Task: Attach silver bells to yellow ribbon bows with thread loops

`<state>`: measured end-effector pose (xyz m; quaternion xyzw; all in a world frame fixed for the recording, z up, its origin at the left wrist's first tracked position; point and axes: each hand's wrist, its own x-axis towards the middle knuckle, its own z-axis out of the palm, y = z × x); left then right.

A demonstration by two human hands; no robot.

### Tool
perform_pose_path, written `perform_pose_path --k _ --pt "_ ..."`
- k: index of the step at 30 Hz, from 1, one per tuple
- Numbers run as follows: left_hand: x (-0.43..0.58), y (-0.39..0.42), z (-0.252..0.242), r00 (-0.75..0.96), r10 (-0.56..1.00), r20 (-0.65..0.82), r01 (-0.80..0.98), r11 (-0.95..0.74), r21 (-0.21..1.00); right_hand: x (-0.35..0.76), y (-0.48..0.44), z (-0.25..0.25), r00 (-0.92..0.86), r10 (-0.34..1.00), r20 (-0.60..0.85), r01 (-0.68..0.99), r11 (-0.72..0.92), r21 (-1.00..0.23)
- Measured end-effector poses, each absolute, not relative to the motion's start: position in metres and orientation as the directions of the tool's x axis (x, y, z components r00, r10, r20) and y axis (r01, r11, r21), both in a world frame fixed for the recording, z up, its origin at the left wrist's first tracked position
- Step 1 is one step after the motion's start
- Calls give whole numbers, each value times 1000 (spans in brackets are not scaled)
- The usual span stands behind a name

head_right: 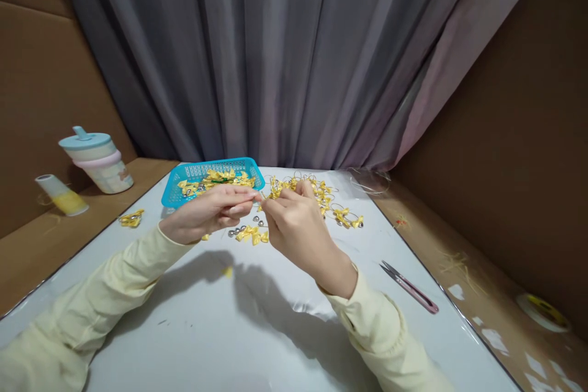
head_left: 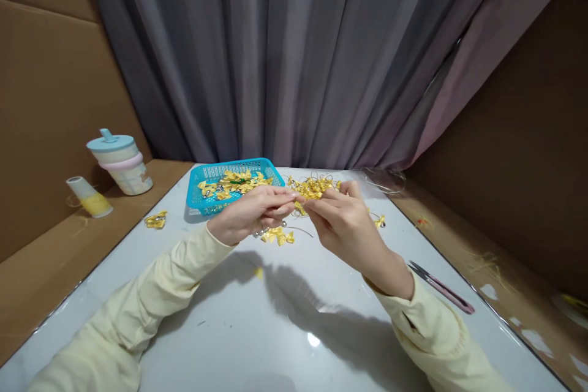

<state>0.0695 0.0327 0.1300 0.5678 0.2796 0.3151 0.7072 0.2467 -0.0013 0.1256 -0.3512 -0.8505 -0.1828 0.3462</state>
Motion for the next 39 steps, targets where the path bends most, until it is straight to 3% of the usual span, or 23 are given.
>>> perform_pose_path --k 4,10,13,18,27,33,39 --pt "76 29 126 511 859 40 -177 60 982 246 -7 127 -428 603 673 691 699 -186" --pt "78 20 126 533 825 186 143 -304 942 247 -11 142 -346 811 472 656 568 -497" --pt "77 14 129 568 801 188 230 -374 898 249 -9 147 -343 865 367 630 502 -593" --pt "77 12 132 608 788 92 276 -319 907 250 -7 149 -392 878 275 603 471 -644" --pt "73 15 128 608 787 102 170 -255 952 263 -3 154 -437 890 133 606 401 -687" --pt "69 19 127 555 826 101 160 -225 961 269 -5 161 -567 823 38 527 398 -751" --pt "70 19 128 545 833 98 139 -205 969 261 -3 158 -594 803 49 468 395 -790"
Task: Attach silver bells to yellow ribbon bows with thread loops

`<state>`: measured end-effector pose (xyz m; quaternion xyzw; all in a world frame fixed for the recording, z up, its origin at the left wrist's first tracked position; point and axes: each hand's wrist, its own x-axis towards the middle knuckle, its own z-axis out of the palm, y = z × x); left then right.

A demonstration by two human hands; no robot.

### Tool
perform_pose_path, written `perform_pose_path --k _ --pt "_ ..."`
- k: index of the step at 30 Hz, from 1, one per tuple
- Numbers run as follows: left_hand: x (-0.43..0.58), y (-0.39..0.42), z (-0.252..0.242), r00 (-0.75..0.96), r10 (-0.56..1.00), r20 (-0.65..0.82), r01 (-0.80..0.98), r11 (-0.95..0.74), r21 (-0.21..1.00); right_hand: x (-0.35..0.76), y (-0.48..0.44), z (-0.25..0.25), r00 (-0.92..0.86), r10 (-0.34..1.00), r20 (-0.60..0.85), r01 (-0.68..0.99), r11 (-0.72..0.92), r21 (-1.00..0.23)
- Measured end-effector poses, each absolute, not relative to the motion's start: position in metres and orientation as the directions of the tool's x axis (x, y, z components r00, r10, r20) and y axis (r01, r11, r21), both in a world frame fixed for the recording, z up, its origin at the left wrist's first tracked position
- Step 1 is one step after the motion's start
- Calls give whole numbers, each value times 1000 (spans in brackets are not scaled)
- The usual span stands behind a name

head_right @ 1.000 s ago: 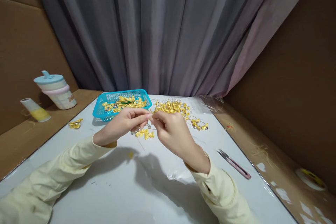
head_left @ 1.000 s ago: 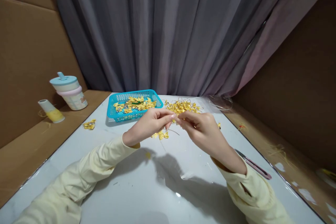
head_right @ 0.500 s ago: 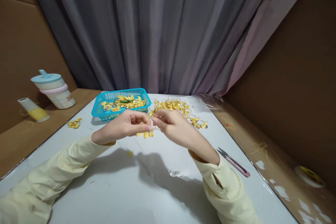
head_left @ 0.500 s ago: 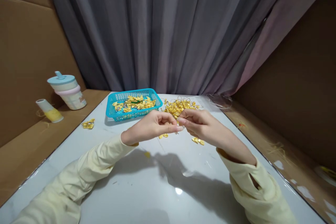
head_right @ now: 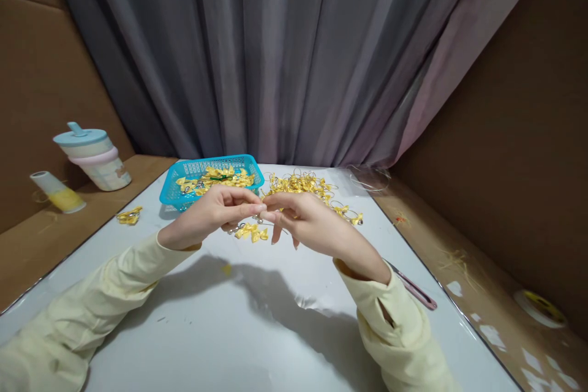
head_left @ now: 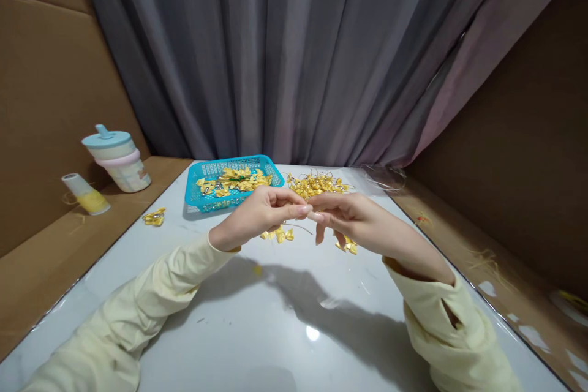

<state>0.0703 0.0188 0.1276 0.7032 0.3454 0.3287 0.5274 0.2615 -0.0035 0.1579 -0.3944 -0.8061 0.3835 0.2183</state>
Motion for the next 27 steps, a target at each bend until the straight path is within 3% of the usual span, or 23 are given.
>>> perform_pose_path --k 6,12,23,27 --pt "70 18 129 522 841 141 177 -269 947 259 -1 153 -531 845 58 443 335 -831" --pt "70 18 129 503 839 207 259 -375 890 260 -2 156 -516 848 119 493 407 -769" --pt "74 17 126 457 825 331 285 -488 825 260 0 157 -570 819 62 449 374 -812" --pt "76 15 123 448 812 373 328 -538 777 257 -1 155 -526 845 99 513 408 -756"
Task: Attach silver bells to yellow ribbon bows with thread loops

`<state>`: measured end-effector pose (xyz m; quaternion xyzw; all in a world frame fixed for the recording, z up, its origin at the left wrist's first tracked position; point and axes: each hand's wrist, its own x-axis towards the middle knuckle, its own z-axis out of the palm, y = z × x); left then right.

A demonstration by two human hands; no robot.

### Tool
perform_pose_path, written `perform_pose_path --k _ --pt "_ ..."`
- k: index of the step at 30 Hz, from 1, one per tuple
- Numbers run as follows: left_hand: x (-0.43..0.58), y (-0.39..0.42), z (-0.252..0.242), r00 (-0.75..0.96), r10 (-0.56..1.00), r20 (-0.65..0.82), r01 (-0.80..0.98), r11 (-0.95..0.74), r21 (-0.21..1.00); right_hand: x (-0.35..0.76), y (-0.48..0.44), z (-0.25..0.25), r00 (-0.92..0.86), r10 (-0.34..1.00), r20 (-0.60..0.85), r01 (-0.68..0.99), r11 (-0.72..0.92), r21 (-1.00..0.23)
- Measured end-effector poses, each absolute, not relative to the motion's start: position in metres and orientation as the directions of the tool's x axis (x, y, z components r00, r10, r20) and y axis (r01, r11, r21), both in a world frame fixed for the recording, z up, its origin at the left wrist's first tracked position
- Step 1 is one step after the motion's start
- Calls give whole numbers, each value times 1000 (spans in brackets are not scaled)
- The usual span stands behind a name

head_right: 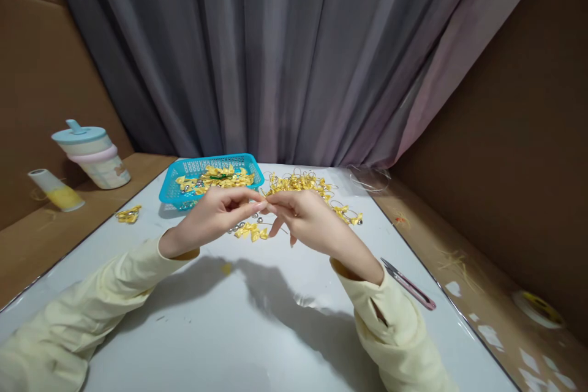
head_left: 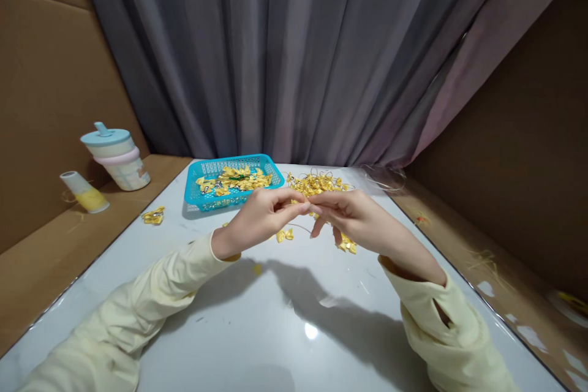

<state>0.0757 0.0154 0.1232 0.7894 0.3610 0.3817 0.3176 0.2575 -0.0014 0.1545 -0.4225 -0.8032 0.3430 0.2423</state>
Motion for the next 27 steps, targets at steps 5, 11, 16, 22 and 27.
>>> perform_pose_path --k 5,11,16,22,27 --pt "77 16 120 448 789 420 410 -599 688 256 -1 147 -445 872 204 645 470 -602" --pt "75 20 119 521 762 385 438 -626 645 258 1 143 -446 867 223 717 495 -491" --pt "70 18 125 579 706 407 427 -688 587 259 1 147 -433 894 119 778 437 -452" --pt "65 17 133 654 686 319 414 -677 608 266 18 141 -554 830 57 619 457 -639" --pt "61 18 137 669 690 278 405 -651 642 257 27 129 -688 726 -26 296 247 -923"
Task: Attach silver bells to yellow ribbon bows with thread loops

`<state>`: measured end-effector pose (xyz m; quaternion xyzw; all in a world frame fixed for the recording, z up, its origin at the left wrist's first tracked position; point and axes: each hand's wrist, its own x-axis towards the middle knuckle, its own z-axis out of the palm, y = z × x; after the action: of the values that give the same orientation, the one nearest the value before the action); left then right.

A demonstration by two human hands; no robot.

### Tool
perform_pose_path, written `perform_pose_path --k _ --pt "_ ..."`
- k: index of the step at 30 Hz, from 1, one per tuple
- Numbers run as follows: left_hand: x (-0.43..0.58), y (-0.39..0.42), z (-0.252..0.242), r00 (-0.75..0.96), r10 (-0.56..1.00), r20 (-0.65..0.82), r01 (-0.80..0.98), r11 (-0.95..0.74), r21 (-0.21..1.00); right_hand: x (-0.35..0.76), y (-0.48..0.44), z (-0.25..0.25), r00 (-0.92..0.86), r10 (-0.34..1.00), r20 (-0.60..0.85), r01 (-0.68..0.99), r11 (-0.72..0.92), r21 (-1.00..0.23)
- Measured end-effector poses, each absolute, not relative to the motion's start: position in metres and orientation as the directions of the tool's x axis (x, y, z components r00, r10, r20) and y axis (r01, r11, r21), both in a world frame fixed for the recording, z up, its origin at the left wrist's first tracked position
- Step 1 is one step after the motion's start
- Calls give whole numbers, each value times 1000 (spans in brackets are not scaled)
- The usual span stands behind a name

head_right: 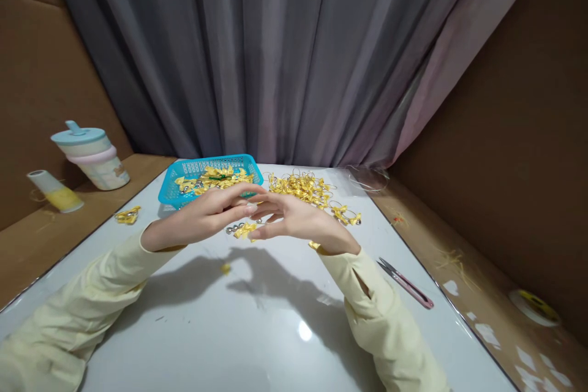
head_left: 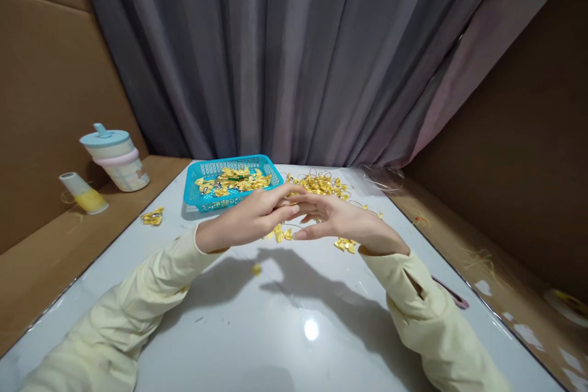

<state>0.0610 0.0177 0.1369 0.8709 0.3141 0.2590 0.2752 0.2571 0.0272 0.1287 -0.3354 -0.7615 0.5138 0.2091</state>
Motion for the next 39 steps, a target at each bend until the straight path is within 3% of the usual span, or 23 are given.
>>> perform_pose_path --k 3,6,16,22,26,31,34,39 --pt "58 17 140 667 700 254 404 -627 666 249 26 123 -705 706 -65 194 104 -975" --pt "54 17 144 660 711 244 376 -593 712 249 25 121 -713 698 -63 146 60 -987" --pt "41 19 164 711 702 -42 317 -267 910 276 20 140 -624 782 -9 287 218 -933" --pt "33 26 165 799 577 -170 355 -223 908 275 11 142 -573 809 131 239 318 -917" --pt "34 31 155 859 408 -310 429 -242 870 268 7 139 -578 796 179 156 323 -934" --pt "55 31 140 936 300 -184 253 -211 944 256 4 136 -638 752 168 82 282 -956" --pt "64 29 135 919 384 -91 184 -212 960 253 4 136 -662 732 160 67 271 -960" --pt "65 25 134 834 546 -80 205 -172 964 253 7 134 -627 759 174 47 260 -964"
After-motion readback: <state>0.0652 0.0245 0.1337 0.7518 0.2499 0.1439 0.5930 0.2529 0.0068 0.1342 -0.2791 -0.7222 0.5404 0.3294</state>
